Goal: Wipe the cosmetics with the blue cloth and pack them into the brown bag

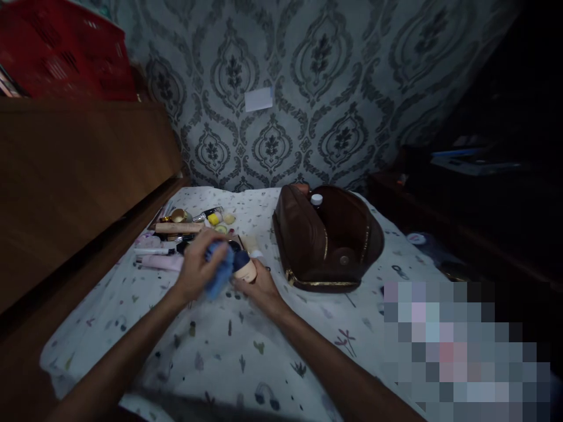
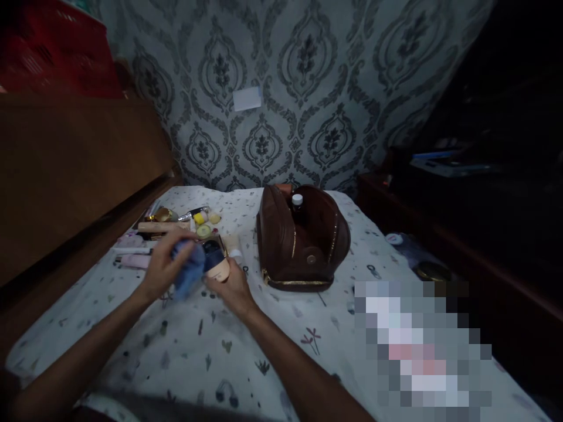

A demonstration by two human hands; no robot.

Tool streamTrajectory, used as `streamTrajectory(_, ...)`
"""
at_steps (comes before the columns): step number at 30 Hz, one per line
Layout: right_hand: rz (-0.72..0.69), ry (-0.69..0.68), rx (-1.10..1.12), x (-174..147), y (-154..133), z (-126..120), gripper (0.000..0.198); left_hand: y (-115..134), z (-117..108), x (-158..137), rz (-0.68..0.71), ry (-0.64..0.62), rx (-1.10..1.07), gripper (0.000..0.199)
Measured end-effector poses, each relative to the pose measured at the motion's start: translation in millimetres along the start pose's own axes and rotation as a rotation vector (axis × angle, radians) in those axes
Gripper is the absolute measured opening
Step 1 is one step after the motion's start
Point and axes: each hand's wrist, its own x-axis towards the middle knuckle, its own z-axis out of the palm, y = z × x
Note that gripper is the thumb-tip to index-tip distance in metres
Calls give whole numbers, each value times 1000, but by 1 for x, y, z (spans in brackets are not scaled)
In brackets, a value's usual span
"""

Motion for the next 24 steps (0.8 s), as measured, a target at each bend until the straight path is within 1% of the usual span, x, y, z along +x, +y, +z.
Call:
streamTrajectory(2, -64, -60, -3, -2, -1, 0, 34, 5, 16, -11, 203, -225, 50, 28)
streamTrajectory(3, -89, -85, -5, -3, -1, 1, 33, 6, 24, -16, 252, -307, 62, 28)
streamTrajectory(4, -105, -108, -13, -4, -2, 1, 33, 5, 30, -19, 261, -352, 62, 28)
streamTrajectory(6, -127, -137, -56, -7, -4, 1, 36, 3, 39, -23, 180, -343, 4, 28)
streamTrajectory(9, -210, -137, -202, -10, -6, 1, 42, -3, 41, -21, -22, -257, -139, 27)
streamTrajectory(10, -246, -130, -254, -12, -7, 1, 45, -5, 40, -19, -105, -248, -202, 27)
streamTrajectory(12, -297, -139, -314, -14, -7, 0, 54, -13, 38, -15, -298, -282, -357, 32)
streamTrajectory(14, -327, -179, -323, -16, -6, 0, 58, -22, 35, -13, -484, -331, -535, 40)
streamTrajectory(15, -339, -189, -313, -16, -6, 0, 58, -26, 34, -13, -549, -337, -606, 43)
streamTrajectory(16, -345, -190, -297, -16, -5, 1, 58, -30, 34, -15, -585, -325, -657, 45)
streamTrajectory(17, -341, -181, -274, -16, -5, 2, 57, -34, 34, -16, -590, -299, -681, 46)
streamTrajectory(19, -287, -140, -194, -13, -5, 4, 58, -40, 35, -21, -545, -239, -668, 50)
streamTrajectory(21, -177, -97, -67, -10, -7, 6, 60, -43, 37, -24, -481, -204, -625, 54)
streamTrajectory(24, -30, -19, 110, -6, -13, 6, 59, -43, 41, -28, -414, -210, -587, 60)
